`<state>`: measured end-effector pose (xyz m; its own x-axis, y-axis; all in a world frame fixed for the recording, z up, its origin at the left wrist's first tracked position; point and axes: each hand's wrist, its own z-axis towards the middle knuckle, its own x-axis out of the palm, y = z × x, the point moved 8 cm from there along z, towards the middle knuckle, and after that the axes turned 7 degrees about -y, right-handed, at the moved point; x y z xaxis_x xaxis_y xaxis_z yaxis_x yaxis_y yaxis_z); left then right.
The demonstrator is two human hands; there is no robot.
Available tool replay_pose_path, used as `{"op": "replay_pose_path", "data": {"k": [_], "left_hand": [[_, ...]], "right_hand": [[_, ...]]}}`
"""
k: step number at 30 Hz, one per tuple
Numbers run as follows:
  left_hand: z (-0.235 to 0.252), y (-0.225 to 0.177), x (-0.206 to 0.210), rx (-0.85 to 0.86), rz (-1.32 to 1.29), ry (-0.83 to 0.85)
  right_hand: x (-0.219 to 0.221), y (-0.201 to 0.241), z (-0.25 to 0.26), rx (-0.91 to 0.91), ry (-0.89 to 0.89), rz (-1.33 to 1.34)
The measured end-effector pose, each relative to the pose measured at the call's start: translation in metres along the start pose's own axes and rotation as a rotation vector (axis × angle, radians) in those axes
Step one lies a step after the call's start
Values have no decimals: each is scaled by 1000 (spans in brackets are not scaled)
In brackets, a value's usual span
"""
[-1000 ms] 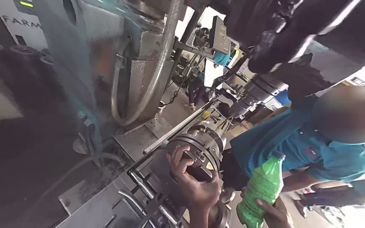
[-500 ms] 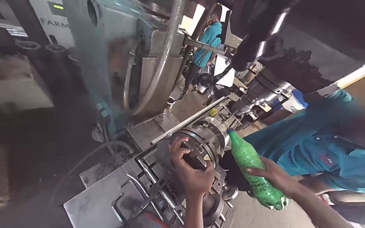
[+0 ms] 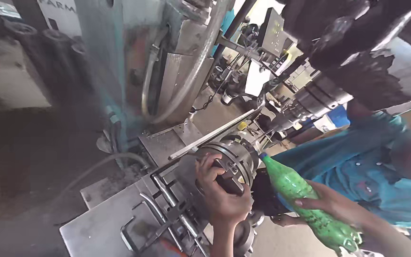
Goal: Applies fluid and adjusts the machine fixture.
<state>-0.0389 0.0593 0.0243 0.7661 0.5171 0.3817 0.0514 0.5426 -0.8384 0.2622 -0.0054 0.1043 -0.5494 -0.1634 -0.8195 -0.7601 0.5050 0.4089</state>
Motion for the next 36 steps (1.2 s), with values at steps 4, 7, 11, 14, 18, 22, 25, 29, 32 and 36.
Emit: {"op": "replay_pose_path", "data": {"k": [4, 7, 11, 14, 18, 22, 25, 29, 32, 36], "left_hand": [[0, 1, 1, -2, -20, 3], [0, 1, 0, -2, -31, -1], [0, 1, 1, -1, -33, 6], [1, 0, 1, 7, -30, 0], [0, -1, 0, 20, -33, 0], [0, -1, 0, 28, -21, -7], [-1, 1, 0, 23, -29, -5], [0, 0, 0, 9, -34, -13], [1, -1, 0, 2, -38, -3], [2, -2, -2, 15, -28, 0]], "right_hand": [[-6, 4, -2, 13, -22, -32], [-6, 6, -5, 30, -15, -25], [-9, 7, -8, 52, -26, -65], [-9, 8, -8, 60, -23, -68], [-6, 7, -8, 56, -26, -35], [-7, 9, -7, 52, -46, -61], [-5, 15, -9, 47, -53, -30], [-5, 13, -10, 64, -63, -45], [-8, 13, -13, 78, -95, -75], [-7, 14, -15, 91, -112, -60]]}}
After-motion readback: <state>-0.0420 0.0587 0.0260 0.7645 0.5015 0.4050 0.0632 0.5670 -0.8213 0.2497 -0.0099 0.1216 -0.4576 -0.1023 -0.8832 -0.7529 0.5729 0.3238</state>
